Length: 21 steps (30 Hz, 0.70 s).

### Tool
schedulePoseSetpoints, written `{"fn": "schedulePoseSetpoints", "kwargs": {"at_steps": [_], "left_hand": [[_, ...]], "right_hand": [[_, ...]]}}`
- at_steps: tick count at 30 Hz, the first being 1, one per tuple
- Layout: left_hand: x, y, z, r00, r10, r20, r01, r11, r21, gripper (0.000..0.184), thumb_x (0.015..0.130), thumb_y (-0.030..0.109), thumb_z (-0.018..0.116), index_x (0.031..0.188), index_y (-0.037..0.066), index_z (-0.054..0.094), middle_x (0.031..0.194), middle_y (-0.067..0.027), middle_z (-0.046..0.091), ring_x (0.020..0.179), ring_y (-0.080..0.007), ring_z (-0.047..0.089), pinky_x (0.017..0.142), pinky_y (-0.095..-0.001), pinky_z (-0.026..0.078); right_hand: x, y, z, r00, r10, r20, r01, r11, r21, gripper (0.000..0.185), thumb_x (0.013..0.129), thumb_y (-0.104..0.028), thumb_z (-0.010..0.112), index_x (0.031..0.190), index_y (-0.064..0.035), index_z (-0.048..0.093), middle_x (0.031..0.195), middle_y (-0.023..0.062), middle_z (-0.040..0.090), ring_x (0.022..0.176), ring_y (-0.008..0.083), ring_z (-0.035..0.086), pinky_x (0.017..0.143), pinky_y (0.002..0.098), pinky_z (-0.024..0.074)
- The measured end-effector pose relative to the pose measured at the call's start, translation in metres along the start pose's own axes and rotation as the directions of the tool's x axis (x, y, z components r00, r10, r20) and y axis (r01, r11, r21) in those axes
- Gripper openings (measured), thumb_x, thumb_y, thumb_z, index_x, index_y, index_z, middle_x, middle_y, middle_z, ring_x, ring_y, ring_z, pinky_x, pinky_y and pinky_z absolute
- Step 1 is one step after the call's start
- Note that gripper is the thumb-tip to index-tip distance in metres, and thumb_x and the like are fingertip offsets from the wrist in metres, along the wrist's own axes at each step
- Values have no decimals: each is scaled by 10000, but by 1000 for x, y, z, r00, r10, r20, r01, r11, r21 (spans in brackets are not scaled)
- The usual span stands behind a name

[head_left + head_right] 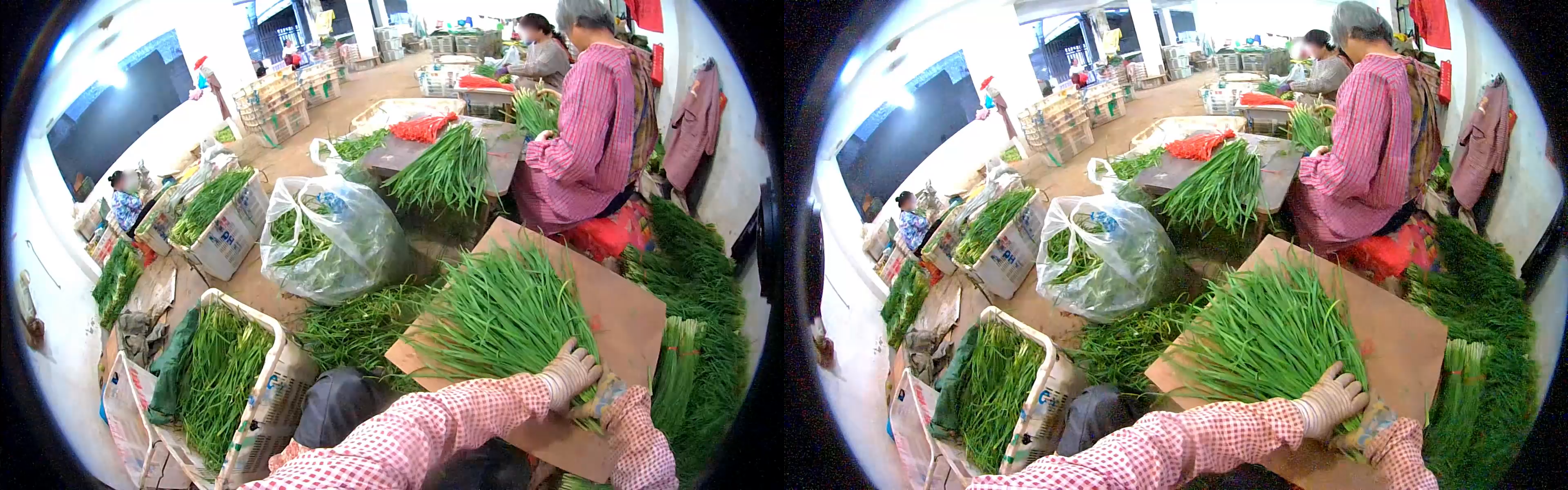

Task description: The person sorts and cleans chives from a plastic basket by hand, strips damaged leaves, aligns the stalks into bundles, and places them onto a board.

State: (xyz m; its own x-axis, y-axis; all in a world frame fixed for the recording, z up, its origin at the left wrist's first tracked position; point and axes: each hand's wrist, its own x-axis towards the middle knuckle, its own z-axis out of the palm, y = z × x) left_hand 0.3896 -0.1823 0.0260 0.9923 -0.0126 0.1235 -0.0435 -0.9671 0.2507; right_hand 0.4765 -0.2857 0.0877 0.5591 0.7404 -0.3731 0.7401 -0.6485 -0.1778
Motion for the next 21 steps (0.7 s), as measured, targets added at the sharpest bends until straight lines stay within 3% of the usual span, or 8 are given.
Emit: {"fn": "schedulePoseSetpoints", "kwargs": {"at_steps": [3, 4, 6, 11, 13, 16, 19, 21], "left_hand": [[2, 0, -15, 993, 48, 109, -60, 993, 106, 687, 480, 379, 786, 1073, 115, 561, 983, -52, 556, 1047, -243, 514, 1021, -499, 293], [13, -19, 34, 971, 175, -163, -157, 980, 121, 643, 455, 404, 786, 1019, 158, 600, 946, -15, 573, 1018, -215, 541, 973, -474, 332], [-8, -25, -49, 965, 256, 62, -261, 961, 89, 634, 497, 451, 767, 1048, 184, 606, 952, -44, 610, 988, -232, 588, 950, -480, 348], [-52, -124, -98, 960, -69, 272, 8, 976, 219, 820, 580, 627, 732, 1197, 119, 554, 1086, -121, 613, 1131, -305, 521, 1061, -525, 263], [-91, -171, -104, 915, -253, 316, 155, 941, 302, 789, 597, 580, 754, 1185, 89, 566, 1120, -149, 601, 1125, -331, 523, 1009, -439, 363], [-160, -248, -127, 758, -552, 347, 473, 832, 290, 647, 647, 406, 775, 1181, 90, 589, 1106, -168, 617, 1073, -345, 564, 928, -411, 445], [-169, -274, -173, 347, -897, 273, 672, 441, 595, 468, 768, 168, 663, 1227, 125, 581, 1203, -157, 599, 1135, -290, 568, 963, -365, 454], [-165, -278, -183, 575, -816, -64, 766, 508, 395, 333, 830, 135, 563, 1157, 110, 619, 1118, -167, 633, 1050, -306, 607, 897, -389, 486]], "right_hand": [[-6, 6, 8, 1000, -17, -4, 17, 1000, -5, 1077, 572, -414, 797, 1399, 19, 260, 1278, 251, 479, 1166, 368, 497, 998, 401, 421], [-12, 8, 13, 1000, -13, 3, 13, 1000, 1, 1085, 566, -403, 806, 1400, 21, 257, 1275, 251, 481, 1161, 369, 501, 995, 401, 424], [-11, 7, 14, 1000, -27, 16, 27, 1000, 14, 1100, 554, -382, 823, 1401, 24, 250, 1270, 250, 484, 1151, 371, 509, 989, 400, 432], [-9, 4, 9, 999, 16, 39, -17, 1000, 26, 1136, 563, -401, 826, 1415, 32, 212, 1244, 265, 495, 1127, 380, 527, 973, 401, 448], [-8, 10, 18, 998, 1, 65, -2, 1000, 4, 1150, 591, -453, 803, 1428, 35, 184, 1225, 281, 501, 1119, 386, 533, 965, 403, 454], [-3, 15, 26, 998, -49, 28, 49, 999, -22, 1181, 593, -454, 804, 1437, 48, 147, 1212, 292, 502, 1100, 397, 542, 954, 404, 460], [-4, 6, 16, 993, 35, 116, -44, 997, 68, 1162, 535, -361, 849, 1405, 54, 200, 1240, 281, 487, 1154, 394, 504, 995, 400, 426], [-3, 16, 21, 996, -50, 79, 48, 999, 23, 1152, 530, -355, 847, 1397, 57, 211, 1241, 278, 486, 1157, 395, 500, 996, 400, 423]]}}
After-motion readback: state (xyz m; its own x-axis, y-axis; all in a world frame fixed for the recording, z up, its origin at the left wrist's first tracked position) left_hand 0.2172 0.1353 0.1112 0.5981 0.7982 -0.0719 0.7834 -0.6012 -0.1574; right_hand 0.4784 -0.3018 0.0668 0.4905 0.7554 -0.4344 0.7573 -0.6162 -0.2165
